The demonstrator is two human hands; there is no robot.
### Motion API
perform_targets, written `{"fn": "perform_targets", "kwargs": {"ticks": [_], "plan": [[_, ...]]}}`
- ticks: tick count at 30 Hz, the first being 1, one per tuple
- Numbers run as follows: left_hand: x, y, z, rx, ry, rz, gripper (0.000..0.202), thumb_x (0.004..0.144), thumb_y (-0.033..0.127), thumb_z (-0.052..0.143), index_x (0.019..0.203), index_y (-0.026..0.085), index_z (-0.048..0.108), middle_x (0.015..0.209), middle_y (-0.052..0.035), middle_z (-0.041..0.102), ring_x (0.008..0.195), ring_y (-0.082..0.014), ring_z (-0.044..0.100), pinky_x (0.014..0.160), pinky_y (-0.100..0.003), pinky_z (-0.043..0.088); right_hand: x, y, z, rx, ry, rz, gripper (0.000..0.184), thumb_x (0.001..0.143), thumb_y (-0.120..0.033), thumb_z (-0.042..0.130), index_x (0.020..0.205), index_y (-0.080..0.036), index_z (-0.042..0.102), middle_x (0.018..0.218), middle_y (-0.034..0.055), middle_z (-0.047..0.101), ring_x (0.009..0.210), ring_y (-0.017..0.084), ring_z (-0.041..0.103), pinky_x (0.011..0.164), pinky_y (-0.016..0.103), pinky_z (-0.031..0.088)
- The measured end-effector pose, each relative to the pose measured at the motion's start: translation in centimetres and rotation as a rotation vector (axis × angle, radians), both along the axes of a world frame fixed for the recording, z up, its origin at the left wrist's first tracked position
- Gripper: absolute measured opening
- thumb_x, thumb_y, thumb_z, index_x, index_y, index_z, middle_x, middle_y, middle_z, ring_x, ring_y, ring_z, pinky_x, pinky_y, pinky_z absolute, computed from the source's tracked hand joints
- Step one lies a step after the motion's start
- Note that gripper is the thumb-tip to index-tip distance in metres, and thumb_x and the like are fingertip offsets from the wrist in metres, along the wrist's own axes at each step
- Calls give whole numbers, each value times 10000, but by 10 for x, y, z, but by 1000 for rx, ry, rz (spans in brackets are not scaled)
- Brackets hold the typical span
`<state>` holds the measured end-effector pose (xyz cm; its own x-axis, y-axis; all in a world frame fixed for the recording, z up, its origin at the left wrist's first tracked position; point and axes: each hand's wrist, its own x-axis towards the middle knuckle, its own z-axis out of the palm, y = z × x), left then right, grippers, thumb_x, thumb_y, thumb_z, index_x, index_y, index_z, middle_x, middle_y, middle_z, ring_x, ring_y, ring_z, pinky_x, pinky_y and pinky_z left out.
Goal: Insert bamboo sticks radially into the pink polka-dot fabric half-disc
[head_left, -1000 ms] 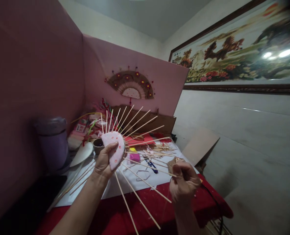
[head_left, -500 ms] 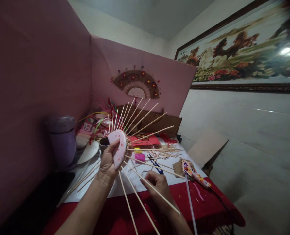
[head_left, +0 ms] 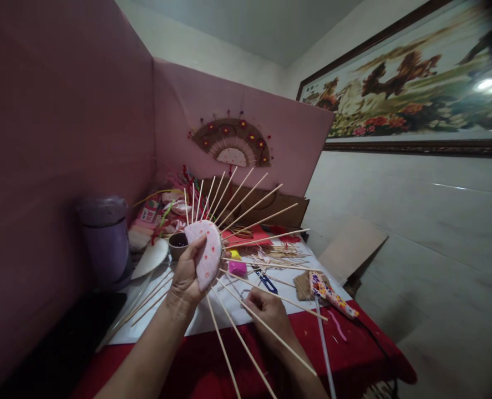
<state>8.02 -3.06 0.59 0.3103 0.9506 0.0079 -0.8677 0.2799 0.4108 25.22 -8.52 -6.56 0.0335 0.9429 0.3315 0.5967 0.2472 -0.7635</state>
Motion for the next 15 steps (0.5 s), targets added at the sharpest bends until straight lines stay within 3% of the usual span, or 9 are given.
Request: {"fn": "perform_targets", "kwargs": {"ticks": [6,15], "plan": [[0,-2,0,-46,55,18,168,714,27,462,773,92,605,636,-104,694,559,-197,661,602,-312,567,19,6,13,93,32,-276,295,727,-426,546,536,-207,500,460,-35,451,467,123,389,473,237,244],[-2,-1,4,-22,88,37,191,740,34,421,737,75,607,599,-118,684,550,-209,661,630,-344,565,36,-1,31,302,194,-331,298,750,-437,557,632,-162,550,517,-21,464,485,109,381,467,229,292]]}}
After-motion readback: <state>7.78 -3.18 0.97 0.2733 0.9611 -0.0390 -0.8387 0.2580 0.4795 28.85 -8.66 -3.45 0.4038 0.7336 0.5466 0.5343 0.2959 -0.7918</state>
